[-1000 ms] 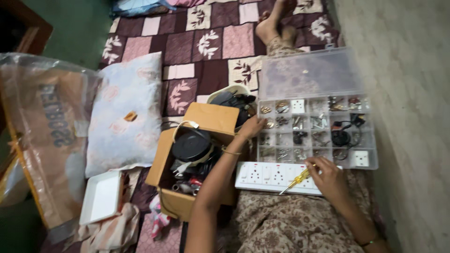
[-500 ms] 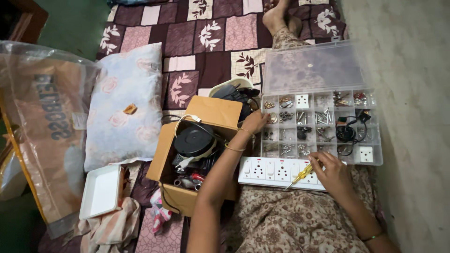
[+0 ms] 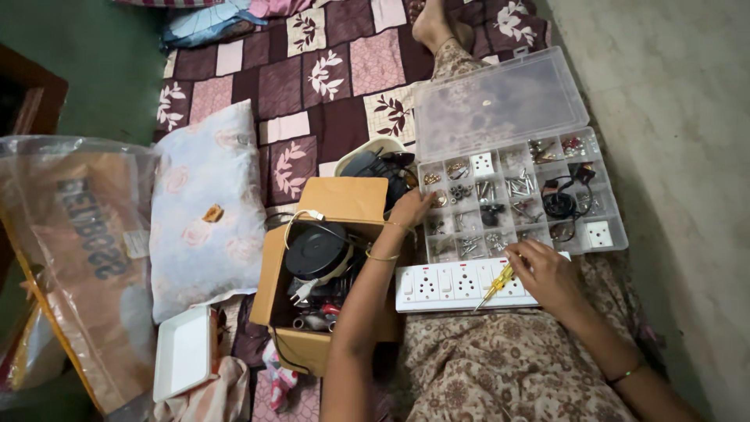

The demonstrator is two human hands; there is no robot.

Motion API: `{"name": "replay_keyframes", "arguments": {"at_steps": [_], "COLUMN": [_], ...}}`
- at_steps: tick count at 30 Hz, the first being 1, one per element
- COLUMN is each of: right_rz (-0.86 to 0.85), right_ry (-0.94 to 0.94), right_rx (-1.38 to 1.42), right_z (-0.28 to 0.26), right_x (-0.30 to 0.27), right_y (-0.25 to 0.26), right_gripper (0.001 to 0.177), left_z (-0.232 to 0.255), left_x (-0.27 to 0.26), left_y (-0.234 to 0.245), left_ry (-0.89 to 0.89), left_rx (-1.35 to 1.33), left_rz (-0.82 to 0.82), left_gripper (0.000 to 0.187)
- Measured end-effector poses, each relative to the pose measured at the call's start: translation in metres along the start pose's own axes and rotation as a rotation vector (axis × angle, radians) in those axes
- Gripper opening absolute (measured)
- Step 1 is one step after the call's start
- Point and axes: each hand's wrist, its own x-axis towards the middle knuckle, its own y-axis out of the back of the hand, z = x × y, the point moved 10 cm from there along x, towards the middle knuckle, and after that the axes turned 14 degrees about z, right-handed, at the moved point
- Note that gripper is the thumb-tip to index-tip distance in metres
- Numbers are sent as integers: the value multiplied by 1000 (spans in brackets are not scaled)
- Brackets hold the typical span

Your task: The person removes the back panel of a power strip by hand, retrieves a small electrical component from a compartmented box, and fits the piece into a socket assembly using a screwdriver.

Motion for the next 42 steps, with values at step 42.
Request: {"name": "replay_keyframes", "arguments": {"at_steps": [42], "right_rz": [-29], "right_ry": [1], "right_rx": [17], "right_z": [46], "right_x": [-1], "right_y": [-25], "right_gripper": [25], "left_z": [26], "left_x": [-14], "left_y": [17], "left_ry": [0], "left_rx": [-14], "left_rz": [-64], "left_gripper": [65]}}
